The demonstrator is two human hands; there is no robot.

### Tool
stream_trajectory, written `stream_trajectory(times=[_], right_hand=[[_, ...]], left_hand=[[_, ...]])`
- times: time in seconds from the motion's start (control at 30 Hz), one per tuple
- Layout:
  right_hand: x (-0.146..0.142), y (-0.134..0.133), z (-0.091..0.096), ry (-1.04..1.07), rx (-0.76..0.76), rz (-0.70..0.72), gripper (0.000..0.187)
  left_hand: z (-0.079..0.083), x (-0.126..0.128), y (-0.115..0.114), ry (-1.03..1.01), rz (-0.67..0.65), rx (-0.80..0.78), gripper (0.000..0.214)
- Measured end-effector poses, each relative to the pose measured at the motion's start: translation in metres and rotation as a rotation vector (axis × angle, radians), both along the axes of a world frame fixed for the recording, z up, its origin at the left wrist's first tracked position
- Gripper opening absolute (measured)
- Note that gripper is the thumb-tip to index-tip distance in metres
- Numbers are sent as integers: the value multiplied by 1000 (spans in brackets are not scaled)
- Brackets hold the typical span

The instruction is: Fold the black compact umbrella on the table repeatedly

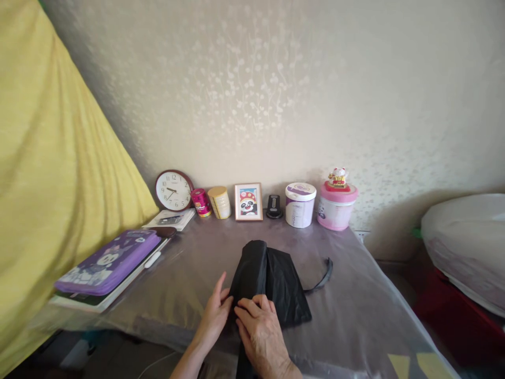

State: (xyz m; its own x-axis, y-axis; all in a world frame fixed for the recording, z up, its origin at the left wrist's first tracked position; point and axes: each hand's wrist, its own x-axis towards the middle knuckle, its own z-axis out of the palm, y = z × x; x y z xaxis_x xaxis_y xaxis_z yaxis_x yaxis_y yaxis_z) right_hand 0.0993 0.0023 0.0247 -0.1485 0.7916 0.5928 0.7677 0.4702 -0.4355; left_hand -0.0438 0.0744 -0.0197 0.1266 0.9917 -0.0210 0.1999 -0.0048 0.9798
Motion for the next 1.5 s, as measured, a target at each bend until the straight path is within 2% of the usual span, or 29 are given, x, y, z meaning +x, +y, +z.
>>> stream_trajectory(times=[0.07, 0.17, 0.23, 0.3, 0.33, 0.4, 0.47, 0.57, 0.7, 0.9, 1.07, 1.17, 1.23, 1.3, 1.37, 1.43, 1.5], right_hand=[[-1, 0, -2, 4, -4, -5, 21], [-3, -1, -7, 14, -18, -13, 22], [-4, -1, -11, 19, -25, -21, 22], [-4, -1, -15, 21, -13, -37, 23], [-4, 0, -17, 24, 5, -47, 25], [-3, 1, -19, 34, 34, -54, 28], [-2, 1, -18, 65, 16, -32, 28], [0, 1, -16, 126, -37, 16, 24], [2, 2, -17, 137, -10, 36, 23], [3, 5, -24, 146, 39, 33, 24], [2, 6, -25, 152, 88, 30, 23], [3, 6, -25, 135, 100, 29, 23], [3, 6, -26, 121, 106, 34, 22], [3, 7, -27, 104, 96, 47, 23], [4, 7, -27, 93, 71, 58, 24], [4, 7, -28, 95, 57, 63, 24], [5, 7, -30, 100, 60, 69, 24]], left_hand=[[3, -1, 5, 122, 27, 114, 63], [24, 7, 9, 364, 55, 401, 49], [44, 21, 9, 438, -89, 511, 44], [62, 37, 8, 450, -249, 530, 39], [68, 45, 9, 494, -432, 519, 39], [75, 58, 13, 531, -613, 522, 34], [75, 65, 22, 577, -692, 537, 36], [70, 68, 39, 619, -662, 564, 36], [60, 69, 58, 656, -561, 609, 32], [39, 75, 87, 665, -340, 620, 31], [21, 63, 101, 664, -135, 538, 42], [20, 54, 94, 664, -31, 486, 46], [25, 52, 81, 650, -22, 488, 47], [34, 53, 64, 623, -84, 518, 45], [43, 55, 45, 591, -201, 541, 41], [51, 56, 29, 569, -313, 541, 39], [55, 54, 16, 541, -371, 513, 41]])
